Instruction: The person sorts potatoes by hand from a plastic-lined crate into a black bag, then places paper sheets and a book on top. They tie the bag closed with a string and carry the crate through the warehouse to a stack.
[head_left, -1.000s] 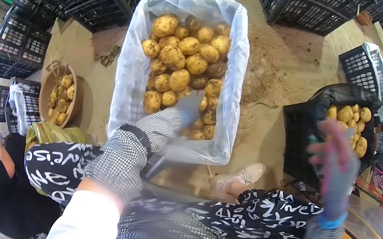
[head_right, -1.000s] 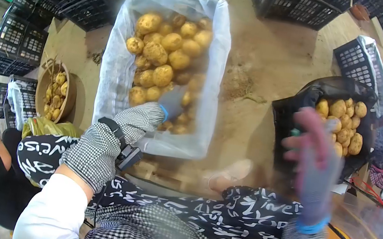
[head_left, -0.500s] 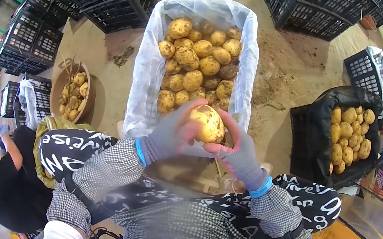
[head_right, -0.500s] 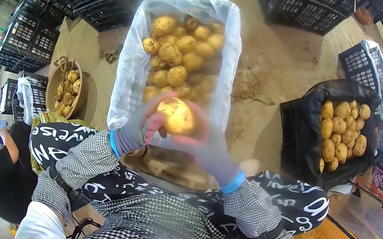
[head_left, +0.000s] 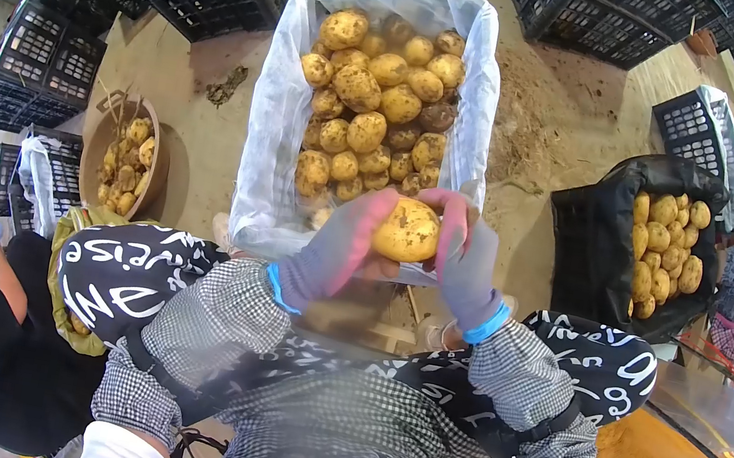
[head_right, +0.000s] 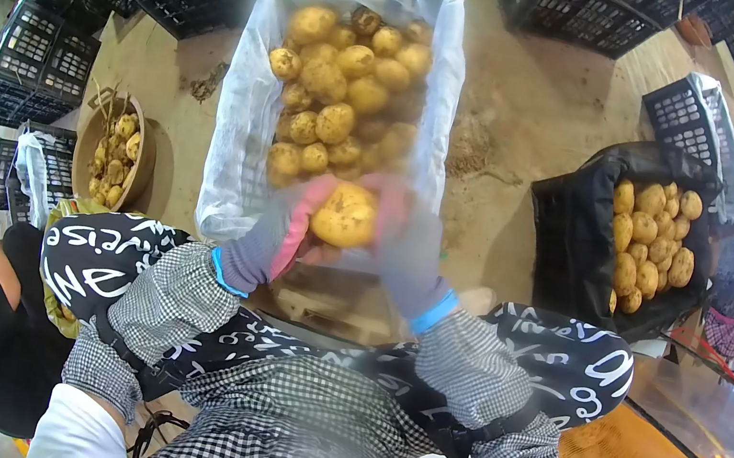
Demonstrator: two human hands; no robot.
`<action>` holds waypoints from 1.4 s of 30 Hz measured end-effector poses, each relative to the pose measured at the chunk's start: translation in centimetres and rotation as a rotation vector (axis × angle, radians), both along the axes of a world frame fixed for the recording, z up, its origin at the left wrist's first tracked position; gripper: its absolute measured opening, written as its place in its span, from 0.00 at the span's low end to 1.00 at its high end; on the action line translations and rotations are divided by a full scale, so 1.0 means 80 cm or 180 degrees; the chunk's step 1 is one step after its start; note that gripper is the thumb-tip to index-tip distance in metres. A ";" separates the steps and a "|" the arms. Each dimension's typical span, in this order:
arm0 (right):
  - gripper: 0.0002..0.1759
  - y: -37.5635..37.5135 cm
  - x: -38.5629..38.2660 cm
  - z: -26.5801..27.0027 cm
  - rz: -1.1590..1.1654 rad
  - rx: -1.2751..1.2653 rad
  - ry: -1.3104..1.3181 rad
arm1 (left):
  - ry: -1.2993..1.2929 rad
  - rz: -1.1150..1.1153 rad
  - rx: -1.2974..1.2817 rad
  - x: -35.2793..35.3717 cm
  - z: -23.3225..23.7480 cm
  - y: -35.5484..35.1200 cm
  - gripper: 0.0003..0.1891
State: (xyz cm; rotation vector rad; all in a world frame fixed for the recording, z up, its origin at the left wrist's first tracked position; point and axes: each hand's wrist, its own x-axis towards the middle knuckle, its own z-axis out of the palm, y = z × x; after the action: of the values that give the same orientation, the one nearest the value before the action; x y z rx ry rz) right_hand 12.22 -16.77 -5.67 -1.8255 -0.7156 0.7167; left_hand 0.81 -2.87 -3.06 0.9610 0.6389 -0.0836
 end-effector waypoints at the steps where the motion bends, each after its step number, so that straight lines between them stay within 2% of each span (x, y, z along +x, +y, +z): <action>1: 0.25 0.002 0.007 -0.007 -0.0129 0.0114 0.0354 | -0.0035 -0.0053 0.0100 -0.001 0.000 0.004 0.26; 4: 0.26 0.012 0.024 0.006 -0.0599 0.0850 0.0788 | -0.0061 0.0002 0.0443 0.004 -0.004 0.018 0.25; 7: 0.32 0.005 0.035 0.031 -0.0147 0.0805 0.1498 | -0.0009 0.0285 0.0826 0.006 -0.018 0.023 0.26; 8: 0.42 0.003 0.026 0.041 0.0092 0.0687 0.1750 | -0.0083 0.0279 0.0920 0.004 -0.024 0.024 0.26; 11: 0.47 0.007 0.005 0.037 0.0372 0.0750 0.2450 | -0.0271 0.0222 0.1254 0.000 0.009 0.017 0.26; 12: 0.51 0.008 0.007 0.042 0.0336 0.0724 0.2358 | -0.0319 0.0237 0.1185 0.000 0.012 0.016 0.28; 13: 0.50 0.007 0.006 0.043 0.0307 0.0780 0.2278 | -0.0367 0.0252 0.1115 0.000 0.015 0.016 0.30; 15: 0.47 0.009 0.006 0.046 0.0276 0.0892 0.2095 | -0.0461 0.0399 0.0605 0.009 -0.002 0.023 0.39; 18: 0.40 0.008 0.002 0.033 0.0432 0.0747 -0.0481 | -0.0798 0.0101 0.1002 0.006 -0.004 0.031 0.42; 21: 0.35 0.001 -0.005 0.039 0.0151 0.0508 0.0227 | -0.0791 0.0197 0.0967 0.007 0.013 0.020 0.38; 24: 0.35 -0.004 0.012 0.047 -0.0001 0.0688 0.1369 | -0.0577 0.0336 0.0712 0.012 0.026 0.007 0.35; 26: 0.35 0.000 0.013 0.050 -0.0188 0.0814 0.1476 | -0.0705 0.0317 0.0767 0.012 0.023 0.008 0.29; 30: 0.32 0.011 0.002 0.073 -0.0340 0.0850 0.1756 | -0.0796 0.0315 0.1010 0.015 0.037 0.008 0.25; 33: 0.31 -0.009 0.035 0.059 0.0105 0.0778 0.2648 | -0.1621 0.0122 0.1536 0.035 0.018 0.021 0.21; 34: 0.31 -0.010 0.040 0.057 -0.0182 0.0977 0.2500 | -0.1634 0.0078 0.1847 0.040 0.019 0.035 0.19; 35: 0.27 -0.014 0.045 0.062 -0.0603 0.1031 0.2330 | -0.1349 -0.0091 0.2575 0.049 0.012 0.049 0.21; 37: 0.18 -0.038 0.082 0.036 -0.1026 0.1431 0.2666 | -0.0739 -0.0439 0.4002 0.066 -0.022 0.080 0.23; 38: 0.18 -0.044 0.090 0.057 -0.1447 0.1728 0.2947 | -0.0713 -0.1089 0.4678 0.060 -0.079 0.102 0.25; 39: 0.21 -0.064 0.111 0.054 -0.1307 0.2114 0.3089 | -0.0681 -0.1769 0.5334 0.051 -0.140 0.121 0.27; 41: 0.23 -0.100 0.135 0.065 -0.1291 0.2659 0.3262 | 0.0290 -0.3548 0.4550 0.041 -0.192 0.116 0.28; 42: 0.24 -0.117 0.145 0.075 -0.1270 0.2822 0.3138 | 0.0358 -0.4225 0.4660 0.038 -0.193 0.108 0.27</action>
State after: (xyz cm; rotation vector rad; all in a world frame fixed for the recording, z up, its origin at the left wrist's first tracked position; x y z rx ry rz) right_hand 23.80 -26.13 0.30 -0.6154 0.0379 0.7454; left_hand 3.83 5.74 -18.46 2.6956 -0.0710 -0.9401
